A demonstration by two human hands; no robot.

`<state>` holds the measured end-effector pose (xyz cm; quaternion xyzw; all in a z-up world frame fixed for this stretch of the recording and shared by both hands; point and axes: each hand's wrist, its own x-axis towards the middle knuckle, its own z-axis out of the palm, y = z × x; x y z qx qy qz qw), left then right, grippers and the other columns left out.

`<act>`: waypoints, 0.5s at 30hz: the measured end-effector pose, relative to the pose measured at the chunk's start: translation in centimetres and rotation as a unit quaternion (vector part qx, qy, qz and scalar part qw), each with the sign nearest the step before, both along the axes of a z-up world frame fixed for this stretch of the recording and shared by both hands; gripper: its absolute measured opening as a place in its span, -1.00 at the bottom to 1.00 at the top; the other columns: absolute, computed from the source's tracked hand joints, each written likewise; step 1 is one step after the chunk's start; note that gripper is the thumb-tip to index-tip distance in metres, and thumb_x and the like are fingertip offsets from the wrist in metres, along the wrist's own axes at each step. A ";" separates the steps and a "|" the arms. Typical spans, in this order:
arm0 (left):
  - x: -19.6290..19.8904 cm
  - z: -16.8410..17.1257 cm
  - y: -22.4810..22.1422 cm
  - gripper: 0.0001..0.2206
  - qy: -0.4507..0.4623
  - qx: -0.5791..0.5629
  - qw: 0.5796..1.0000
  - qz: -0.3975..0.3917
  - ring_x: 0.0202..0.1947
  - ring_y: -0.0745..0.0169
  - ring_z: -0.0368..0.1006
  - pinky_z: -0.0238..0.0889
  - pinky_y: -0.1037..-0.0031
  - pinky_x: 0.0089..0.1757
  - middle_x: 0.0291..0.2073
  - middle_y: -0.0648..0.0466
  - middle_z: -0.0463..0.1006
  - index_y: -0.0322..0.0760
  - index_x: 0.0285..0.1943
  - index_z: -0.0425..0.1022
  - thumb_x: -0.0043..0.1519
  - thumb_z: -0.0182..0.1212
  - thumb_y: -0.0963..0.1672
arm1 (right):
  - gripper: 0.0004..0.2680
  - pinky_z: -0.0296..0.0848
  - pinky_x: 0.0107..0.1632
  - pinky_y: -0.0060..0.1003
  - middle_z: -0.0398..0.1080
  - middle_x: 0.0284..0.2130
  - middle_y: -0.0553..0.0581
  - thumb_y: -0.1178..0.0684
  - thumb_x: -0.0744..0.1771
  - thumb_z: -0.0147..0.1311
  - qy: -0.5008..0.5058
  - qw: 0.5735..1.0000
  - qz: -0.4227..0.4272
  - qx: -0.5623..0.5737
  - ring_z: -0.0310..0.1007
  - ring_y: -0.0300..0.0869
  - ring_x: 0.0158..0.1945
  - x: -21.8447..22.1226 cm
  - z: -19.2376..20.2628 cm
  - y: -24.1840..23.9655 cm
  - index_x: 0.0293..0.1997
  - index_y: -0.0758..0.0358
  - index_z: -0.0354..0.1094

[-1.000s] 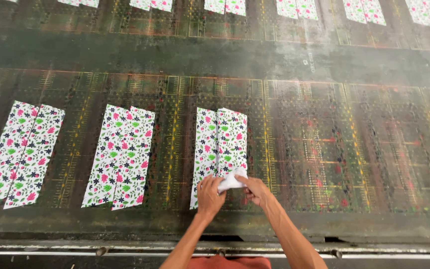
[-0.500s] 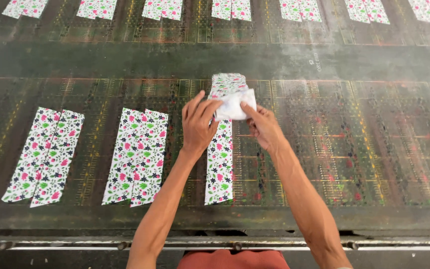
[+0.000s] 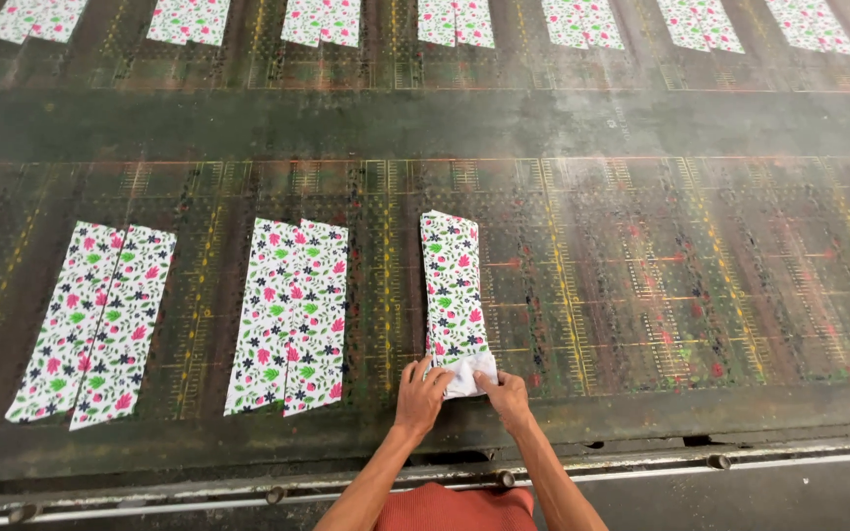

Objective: Folding the bottom edges of multiple printed fabric strips laid out on a production table.

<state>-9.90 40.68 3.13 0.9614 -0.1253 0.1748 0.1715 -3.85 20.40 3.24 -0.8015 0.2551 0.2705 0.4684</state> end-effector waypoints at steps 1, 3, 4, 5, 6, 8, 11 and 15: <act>0.1 0.4 0.0 -0.72 -0.003 0.000 1.000 -0.005 0.27 -0.02 0.34 0.19 0.03 0.18 -0.11 0.17 0.55 0.01 0.03 0.58 0.14 0.29 -0.19 | -0.54 0.48 -0.29 -0.15 0.58 -0.16 0.11 -0.31 0.24 0.39 -0.003 1.000 -0.005 0.000 0.52 -0.12 -0.12 -0.3 3.1 0.6 0.13 0.15 0.55; -0.2 1.2 -0.1 -0.72 0.025 0.004 0.999 -0.037 0.33 -0.28 0.24 0.16 -0.21 0.20 0.01 -0.01 0.54 -0.17 0.13 0.57 0.23 0.34 -0.22 | -0.68 0.19 -0.31 -0.04 0.55 -0.28 0.10 -0.20 0.26 0.29 -0.003 1.000 -0.009 0.012 0.37 -0.12 -0.26 -1.1 9.1 1.8 -0.12 0.27 0.58; -0.5 1.2 -0.2 -0.72 0.027 0.004 0.999 -0.035 0.33 -0.28 0.24 0.16 -0.21 0.20 0.01 -0.01 0.54 -0.17 0.13 0.57 0.23 0.34 -0.22 | -0.68 0.19 -0.31 -0.04 0.55 -0.28 0.10 -0.20 0.26 0.29 -0.002 1.000 -0.007 0.012 0.37 -0.12 -0.26 -1.3 9.0 1.8 -0.12 0.27 0.58; -0.8 1.3 -0.2 -0.70 0.034 0.020 0.999 -0.037 0.32 -0.31 0.25 0.14 -0.20 0.19 0.00 -0.03 0.53 -0.21 0.14 0.55 0.21 0.35 -0.23 | -0.54 0.33 -0.18 -0.04 0.54 -0.13 0.18 -0.27 0.22 0.29 -0.015 0.999 0.007 -0.030 0.46 -0.04 -0.12 -1.5 9.0 1.9 0.06 0.30 0.47; -0.6 1.3 -0.3 -0.68 0.038 0.036 0.998 -0.038 0.31 -0.35 0.26 0.13 -0.19 0.19 -0.01 -0.04 0.53 -0.24 0.15 0.54 0.20 0.36 -0.24 | -0.38 0.47 -0.05 -0.04 0.53 0.01 0.25 -0.34 0.18 0.30 -0.032 0.997 0.022 -0.071 0.54 0.04 0.01 -1.2 8.9 1.9 0.24 0.33 0.37; -1.3 1.4 -0.3 -0.65 0.035 0.033 0.998 -0.032 0.33 -0.31 0.24 0.12 -0.15 0.19 0.06 -0.04 0.53 -0.25 0.19 0.53 0.20 0.35 -0.24 | -0.55 0.39 -0.16 -0.09 0.57 -0.17 0.17 -0.28 0.22 0.29 -0.034 0.997 0.025 -0.063 0.53 -0.04 -0.15 -1.3 9.1 2.3 0.02 0.29 0.48; -1.9 1.9 -0.4 -0.53 0.056 0.028 0.998 -0.028 0.38 -0.26 0.18 0.08 -0.10 0.20 0.16 -0.03 0.49 -0.24 0.27 0.47 0.14 0.39 -0.20 | -0.72 0.31 -0.27 -0.13 0.59 -0.35 0.09 -0.20 0.26 0.29 -0.015 0.998 0.027 -0.050 0.49 -0.12 -0.30 -0.8 9.1 2.3 -0.21 0.23 0.60; -2.1 1.7 -0.8 -0.48 0.089 -0.015 0.996 -0.015 0.42 -0.27 0.10 0.02 -0.15 0.23 0.21 -0.06 0.46 -0.27 0.30 0.45 0.10 0.28 -0.11 | -0.69 0.52 -0.13 0.20 0.55 -0.09 0.23 -0.18 0.28 0.23 0.080 0.995 0.042 -0.050 0.50 0.12 0.04 0.2 13.1 3.2 -0.05 0.22 0.54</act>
